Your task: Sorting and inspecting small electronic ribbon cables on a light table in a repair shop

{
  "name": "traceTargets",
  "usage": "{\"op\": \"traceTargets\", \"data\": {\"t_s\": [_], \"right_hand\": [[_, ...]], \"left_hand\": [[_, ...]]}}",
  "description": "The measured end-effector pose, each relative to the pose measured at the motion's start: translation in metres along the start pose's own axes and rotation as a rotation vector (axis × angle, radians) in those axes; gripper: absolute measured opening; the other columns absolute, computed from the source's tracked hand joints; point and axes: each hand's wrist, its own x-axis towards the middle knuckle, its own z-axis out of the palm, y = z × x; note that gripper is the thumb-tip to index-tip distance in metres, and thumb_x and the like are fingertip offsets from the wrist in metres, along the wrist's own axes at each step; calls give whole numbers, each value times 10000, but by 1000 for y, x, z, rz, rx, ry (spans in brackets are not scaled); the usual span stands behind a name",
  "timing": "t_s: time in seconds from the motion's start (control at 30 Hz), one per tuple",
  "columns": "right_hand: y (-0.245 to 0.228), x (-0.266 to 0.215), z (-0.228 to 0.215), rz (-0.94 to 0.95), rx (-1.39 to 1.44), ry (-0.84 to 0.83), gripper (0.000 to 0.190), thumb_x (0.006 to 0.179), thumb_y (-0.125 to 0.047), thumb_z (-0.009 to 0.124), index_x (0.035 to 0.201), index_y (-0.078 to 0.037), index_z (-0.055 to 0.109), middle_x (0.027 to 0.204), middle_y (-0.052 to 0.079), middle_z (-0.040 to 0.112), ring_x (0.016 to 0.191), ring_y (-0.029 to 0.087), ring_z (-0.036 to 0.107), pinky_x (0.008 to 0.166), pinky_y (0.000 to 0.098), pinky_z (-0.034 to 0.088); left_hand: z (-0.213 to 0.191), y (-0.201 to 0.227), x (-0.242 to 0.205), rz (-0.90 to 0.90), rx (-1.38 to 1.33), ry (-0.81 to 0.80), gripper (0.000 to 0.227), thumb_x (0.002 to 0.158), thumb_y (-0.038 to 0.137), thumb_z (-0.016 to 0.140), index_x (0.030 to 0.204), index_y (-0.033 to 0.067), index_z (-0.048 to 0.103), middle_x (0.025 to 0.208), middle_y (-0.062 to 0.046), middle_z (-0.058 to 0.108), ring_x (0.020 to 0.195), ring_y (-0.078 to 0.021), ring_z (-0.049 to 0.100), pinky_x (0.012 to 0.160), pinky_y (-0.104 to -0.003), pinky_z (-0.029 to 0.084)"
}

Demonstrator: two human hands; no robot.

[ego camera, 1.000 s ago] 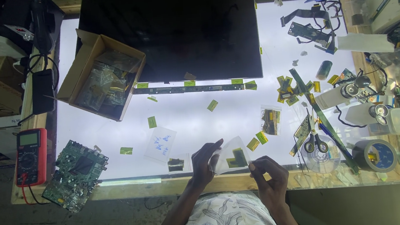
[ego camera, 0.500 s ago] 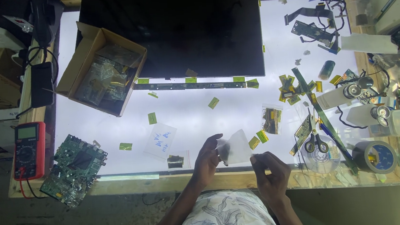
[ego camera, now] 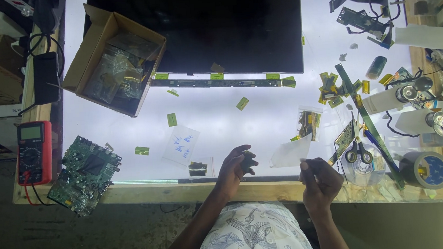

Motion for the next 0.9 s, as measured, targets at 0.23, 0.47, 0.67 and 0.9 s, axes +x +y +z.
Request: {"op": "traceTargets", "data": {"t_s": [0.23,0.47,0.67,0.9], "right_hand": [[27,2,19,278,277,7,142,928,-182,643,916,-42,665,843,79,696,707,195,719,466,237,525],[70,0,35,593,184,46,139,974,-145,626,966,-12,665,820,122,688,682,193,685,483,243,526],[84,-10,24,663,95,-4,161,958,-109,629,1039,29,625,809,158,658,602,192,656,400,238,488],[77,-27,17,498,-47,-80,355,966,-106,603,1279,-5,468,911,185,609,662,206,636,455,250,487]], "left_hand": [[6,12,-8,64,290,238,497,753,111,644,1234,3,574,984,-223,677,855,-324,720,720,-394,623],[-13,14,-5,670,1341,272,134,772,140,818,794,211,707,878,63,732,942,-157,697,763,-285,532],[-26,15,-16,739,1703,85,421,687,227,864,1062,187,676,1195,-42,633,1271,-314,507,1015,-497,410],[-43,12,-39,865,1862,53,268,809,193,769,1061,154,689,1136,-53,650,1270,-292,531,1065,-507,368]]}}
